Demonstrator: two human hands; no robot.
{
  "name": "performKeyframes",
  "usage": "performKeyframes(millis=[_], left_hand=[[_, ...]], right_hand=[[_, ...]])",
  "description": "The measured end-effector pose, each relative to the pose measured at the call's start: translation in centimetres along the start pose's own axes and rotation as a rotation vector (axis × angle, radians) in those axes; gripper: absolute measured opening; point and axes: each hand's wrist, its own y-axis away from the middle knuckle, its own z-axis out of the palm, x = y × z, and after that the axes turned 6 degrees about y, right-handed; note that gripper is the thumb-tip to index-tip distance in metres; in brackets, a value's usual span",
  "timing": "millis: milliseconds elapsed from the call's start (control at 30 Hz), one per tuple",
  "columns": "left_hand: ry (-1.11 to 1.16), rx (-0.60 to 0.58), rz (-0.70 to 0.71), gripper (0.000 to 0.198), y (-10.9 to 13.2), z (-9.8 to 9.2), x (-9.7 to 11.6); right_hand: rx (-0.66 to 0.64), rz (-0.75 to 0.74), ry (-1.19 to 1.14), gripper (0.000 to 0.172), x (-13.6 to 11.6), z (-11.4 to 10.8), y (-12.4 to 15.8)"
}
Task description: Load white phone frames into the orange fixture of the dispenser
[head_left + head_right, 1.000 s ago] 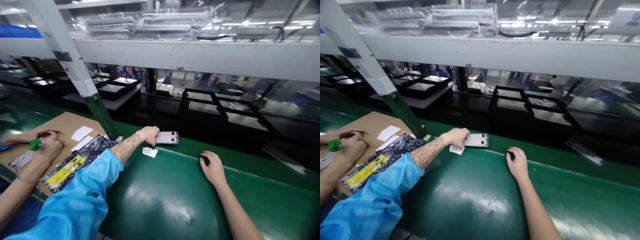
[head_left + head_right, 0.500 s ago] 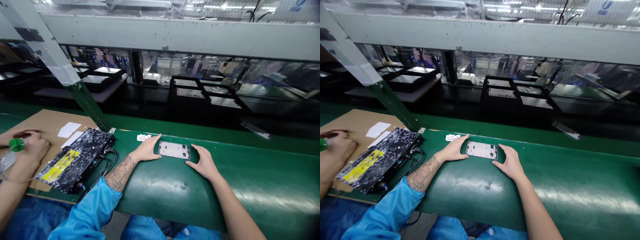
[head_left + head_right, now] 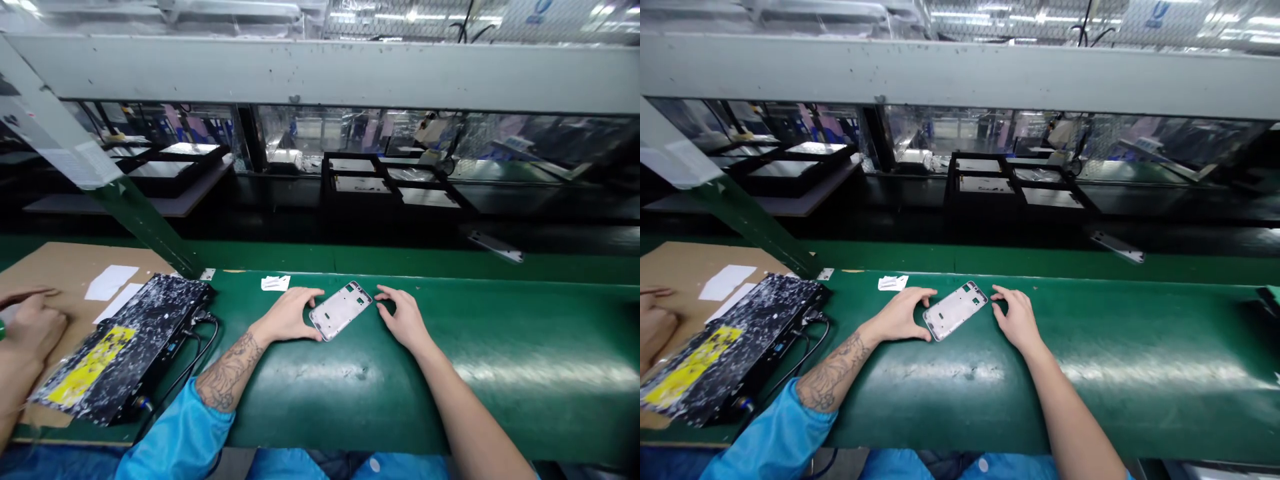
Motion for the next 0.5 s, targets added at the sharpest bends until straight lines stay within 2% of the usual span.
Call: performKeyframes(millis=[100, 200, 267, 367, 433, 500], left_hand=[[0.088, 0.006, -0.067, 0.085, 0.0, 0.5, 0.6], [0.092, 0.023, -0.059, 0.057, 0.1, 1.0, 1.1], [0.103, -0.021, 0.004, 0.048, 0.3, 1.5, 1.6], [0.211, -0.106, 0.071, 0.042, 0.5, 2.0, 2.1], [0.240, -0.041, 0.042, 0.034, 0.4, 1.9, 2.1], [0.169, 0.073, 0.029, 0.037, 0.4, 1.5, 1.7]], right_hand=[[0.004, 0.130, 0.042, 0.038, -0.8, -0.6, 0.0], [-0.120, 0.216, 0.077, 0.056, -3.9, -1.2, 1.4], [-0.190, 0.180, 0.082, 0.075, -6.9, -0.9, 2.9], [-0.185, 0.088, 0.101, 0.099, -10.6, 0.2, 5.0], [-0.176, 0.078, 0.132, 0.111, -11.8, 0.7, 5.6], [-0.218, 0.076, 0.145, 0.110, -12.4, 0.6, 5.9]])
